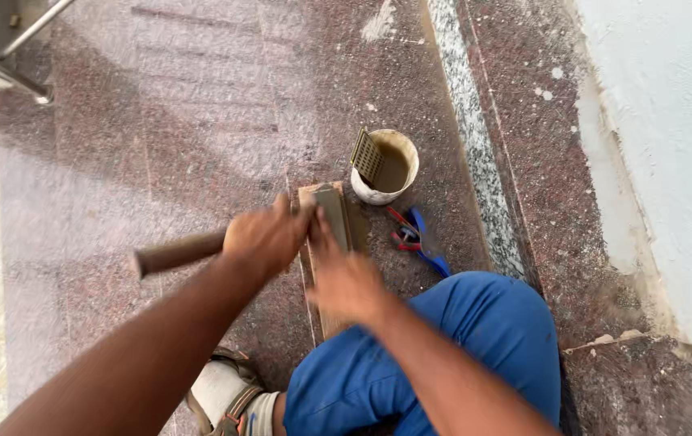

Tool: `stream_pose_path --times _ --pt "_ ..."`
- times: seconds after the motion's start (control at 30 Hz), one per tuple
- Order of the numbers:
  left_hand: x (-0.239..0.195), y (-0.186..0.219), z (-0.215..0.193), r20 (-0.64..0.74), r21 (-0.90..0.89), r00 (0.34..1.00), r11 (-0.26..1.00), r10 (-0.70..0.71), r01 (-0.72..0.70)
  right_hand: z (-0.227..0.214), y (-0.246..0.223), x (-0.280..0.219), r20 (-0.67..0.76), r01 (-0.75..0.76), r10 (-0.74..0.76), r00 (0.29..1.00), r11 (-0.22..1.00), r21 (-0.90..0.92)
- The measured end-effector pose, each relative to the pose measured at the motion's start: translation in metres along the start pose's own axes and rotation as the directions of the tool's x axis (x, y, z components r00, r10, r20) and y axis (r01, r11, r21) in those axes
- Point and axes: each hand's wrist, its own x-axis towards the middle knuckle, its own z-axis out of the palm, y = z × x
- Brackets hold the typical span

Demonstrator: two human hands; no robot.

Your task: The person sharpens a metal tool on a sharpening stone placed on a wooden block. They repeatedly rub the tool's edge against the stone, occasionally dipping it into a container of liquid and inspecting the edge.

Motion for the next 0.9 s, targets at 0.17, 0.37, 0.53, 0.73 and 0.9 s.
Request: stream_pose_path --times 0.17,0.37,0.53,0.73,0.9 --pt "-0.020 0.019 0.008 -0.021 0.042 1.000 0.999 0.022 -0.021 0.013 -0.006 -0.035 -0.327 0.133 -0.171 0.929 0.982 -0.137" --pt "-0.019 0.012 0.010 0.028 0.016 0.997 0.997 0.070 -0.070 0.012 -0.012 -0.036 -0.012 -0.040 0.041 0.999 0.995 0.092" --pt "0.011 0.003 -0.004 0.054 -0.001 0.998 1.000 -0.020 0.021 -0.021 -0.003 0.002 -0.032 -0.048 0.054 0.998 0.988 0.148" --pt "-0.024 0.023 0.015 0.136 -0.010 0.984 0.994 0.111 -0.111 -0.004 -0.021 -0.054 0.017 -0.076 0.074 0.997 0.976 0.203" --pt "0.026 -0.005 -0.004 -0.080 0.036 0.996 0.999 0.033 -0.030 -0.010 0.003 0.016 -0.067 -0.105 0.115 0.991 0.985 0.139"
